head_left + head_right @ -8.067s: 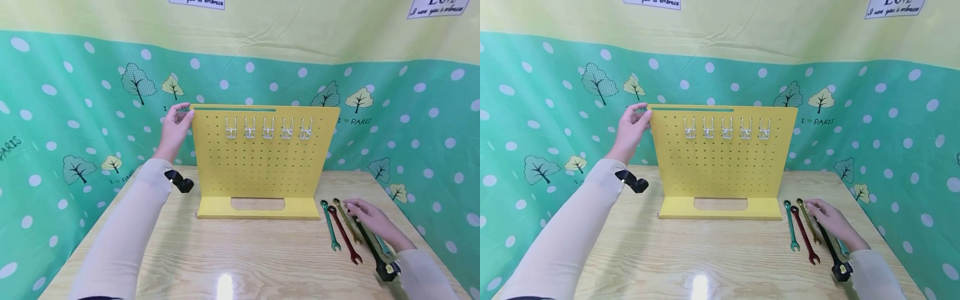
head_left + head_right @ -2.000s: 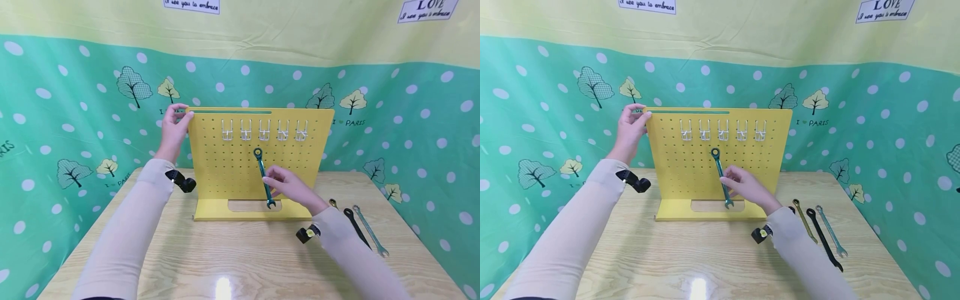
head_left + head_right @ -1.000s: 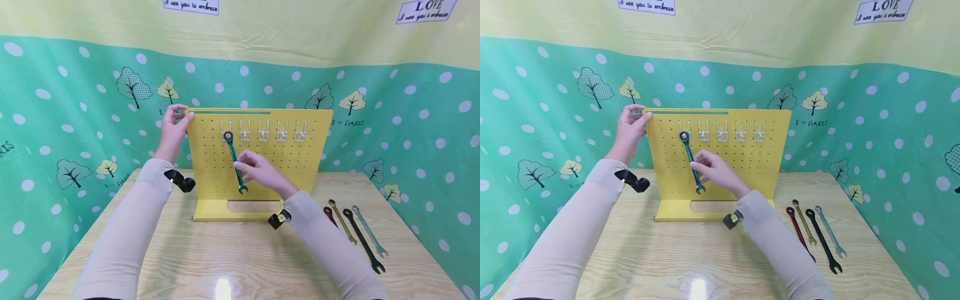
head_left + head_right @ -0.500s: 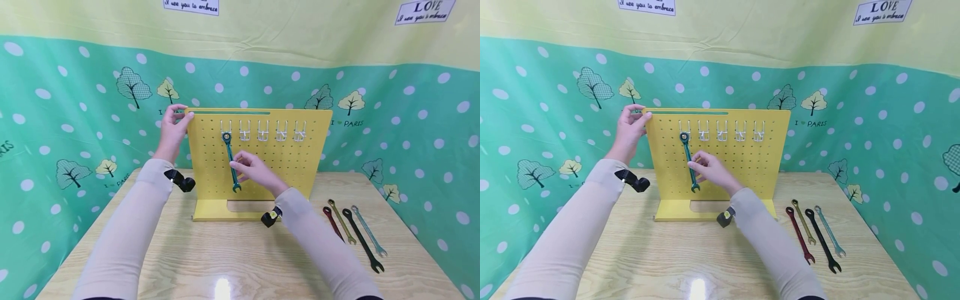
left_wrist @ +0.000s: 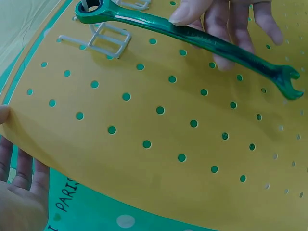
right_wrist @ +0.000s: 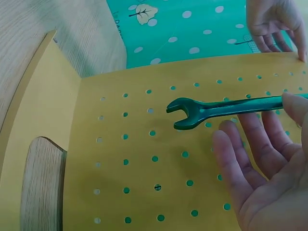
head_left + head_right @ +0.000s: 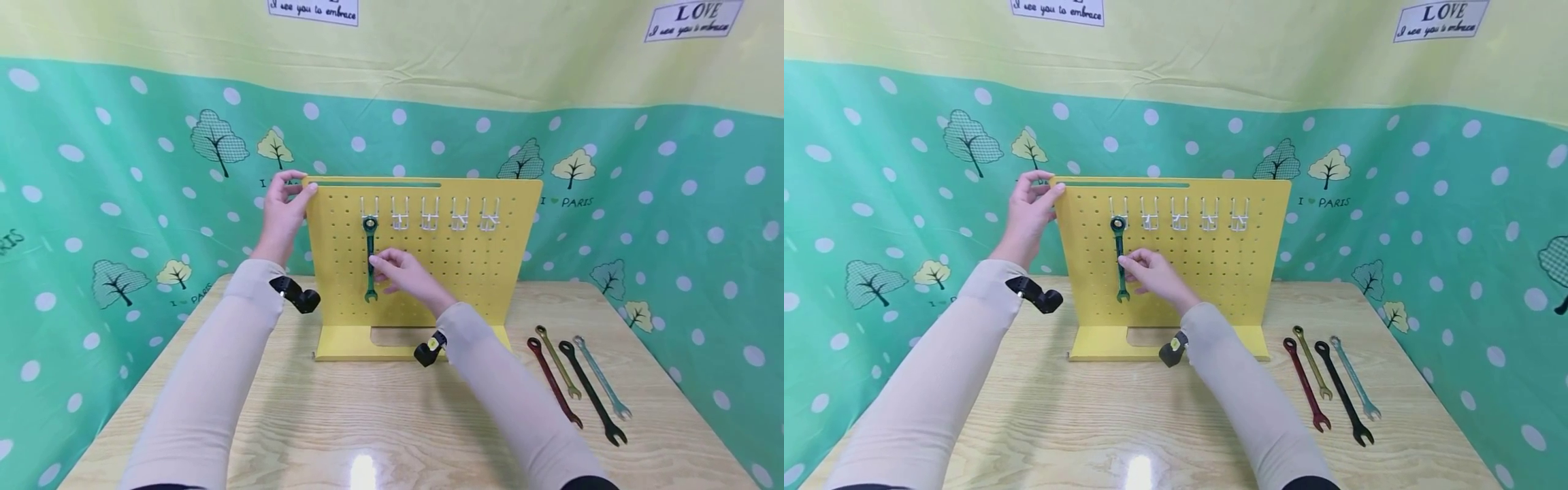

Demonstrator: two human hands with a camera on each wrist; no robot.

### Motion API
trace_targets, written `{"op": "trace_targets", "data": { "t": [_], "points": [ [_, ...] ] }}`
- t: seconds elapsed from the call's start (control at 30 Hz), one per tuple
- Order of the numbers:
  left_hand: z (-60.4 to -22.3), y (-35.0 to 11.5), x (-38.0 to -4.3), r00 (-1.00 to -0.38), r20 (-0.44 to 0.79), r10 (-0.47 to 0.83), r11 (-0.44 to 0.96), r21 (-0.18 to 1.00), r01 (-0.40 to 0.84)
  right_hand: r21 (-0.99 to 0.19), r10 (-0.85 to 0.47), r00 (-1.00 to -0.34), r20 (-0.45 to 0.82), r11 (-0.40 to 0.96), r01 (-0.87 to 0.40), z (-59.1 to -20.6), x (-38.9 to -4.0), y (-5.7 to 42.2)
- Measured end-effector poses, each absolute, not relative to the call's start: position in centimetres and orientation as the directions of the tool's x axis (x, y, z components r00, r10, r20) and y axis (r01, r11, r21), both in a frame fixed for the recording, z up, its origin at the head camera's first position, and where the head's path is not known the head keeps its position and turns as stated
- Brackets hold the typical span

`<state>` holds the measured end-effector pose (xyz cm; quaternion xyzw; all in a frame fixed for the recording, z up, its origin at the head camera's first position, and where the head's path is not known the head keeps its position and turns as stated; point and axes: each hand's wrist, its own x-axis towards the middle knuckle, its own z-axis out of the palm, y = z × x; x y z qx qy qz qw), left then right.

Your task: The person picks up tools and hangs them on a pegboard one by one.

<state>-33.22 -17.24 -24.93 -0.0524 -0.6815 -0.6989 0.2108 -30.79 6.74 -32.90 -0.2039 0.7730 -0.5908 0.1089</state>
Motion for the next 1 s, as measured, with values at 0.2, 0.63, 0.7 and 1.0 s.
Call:
{"op": "trace_targets", "data": {
  "t": [0.2,0.63,0.7,1.0],
  "points": [
    [-24.9,-17.0,-33.2,-0.907,0.360,-0.217,0.021,0.931,0.365,-0.953,-0.462,-0.884,0.075,0.228,-0.200,-33.2,-30.8,7.2],
    [-25.0,-17.1,-33.4,-0.911,0.349,-0.220,0.018,0.935,0.354,-0.910,-0.488,-0.866,0.110,0.301,-0.285,-33.5,-29.7,9.0],
    [-25.1,-17.1,-33.4,-0.911,0.350,-0.218,0.017,0.935,0.355,-0.893,-0.482,-0.869,0.108,0.337,-0.297,-33.6,-29.4,9.7],
    [-25.2,-17.2,-33.5,-0.907,0.356,-0.226,0.002,0.931,0.366,-0.869,-0.473,-0.878,0.076,0.401,-0.291,-34.2,-28.4,13.7]
  ]
}}
